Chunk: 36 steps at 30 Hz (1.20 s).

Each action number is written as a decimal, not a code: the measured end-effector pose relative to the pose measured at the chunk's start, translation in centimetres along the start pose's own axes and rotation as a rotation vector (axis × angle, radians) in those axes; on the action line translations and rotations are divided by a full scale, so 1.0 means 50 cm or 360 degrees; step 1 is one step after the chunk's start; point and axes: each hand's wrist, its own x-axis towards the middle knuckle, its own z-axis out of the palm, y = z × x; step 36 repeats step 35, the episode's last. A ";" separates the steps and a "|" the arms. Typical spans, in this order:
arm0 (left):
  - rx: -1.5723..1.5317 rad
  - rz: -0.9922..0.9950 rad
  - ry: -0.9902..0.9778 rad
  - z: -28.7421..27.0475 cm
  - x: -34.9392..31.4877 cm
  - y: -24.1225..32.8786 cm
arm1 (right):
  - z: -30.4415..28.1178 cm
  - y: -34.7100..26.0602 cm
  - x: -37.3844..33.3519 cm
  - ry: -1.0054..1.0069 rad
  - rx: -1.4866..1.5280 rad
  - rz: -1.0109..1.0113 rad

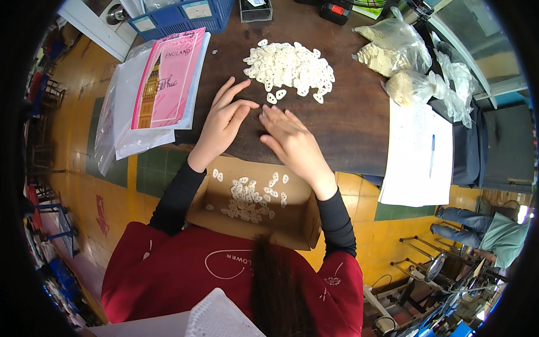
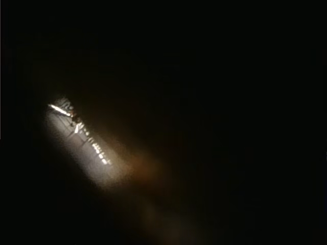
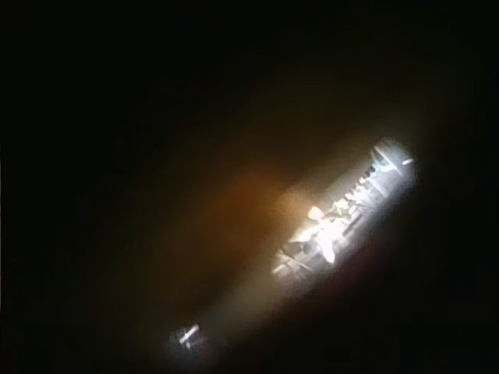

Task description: The person opens a plastic bag containing small white plastic parts and pours them onto a table. They then pick up the parts one by one and place them into a cardboard box. A second person is present at the table, writing on a document.

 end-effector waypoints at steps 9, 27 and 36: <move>-0.0072 -0.0082 0.0097 0.002 -0.008 0.000 | -0.035 -0.040 -0.042 -0.0699 0.0944 -0.0322; 0.0481 0.0100 -0.0137 0.033 0.041 -0.023 | 0.000 -0.052 -0.098 -0.0385 0.0348 -0.0301; 0.0464 0.0216 -0.0549 0.026 0.020 -0.017 | -0.058 -0.053 -0.077 0.0198 0.0398 0.0048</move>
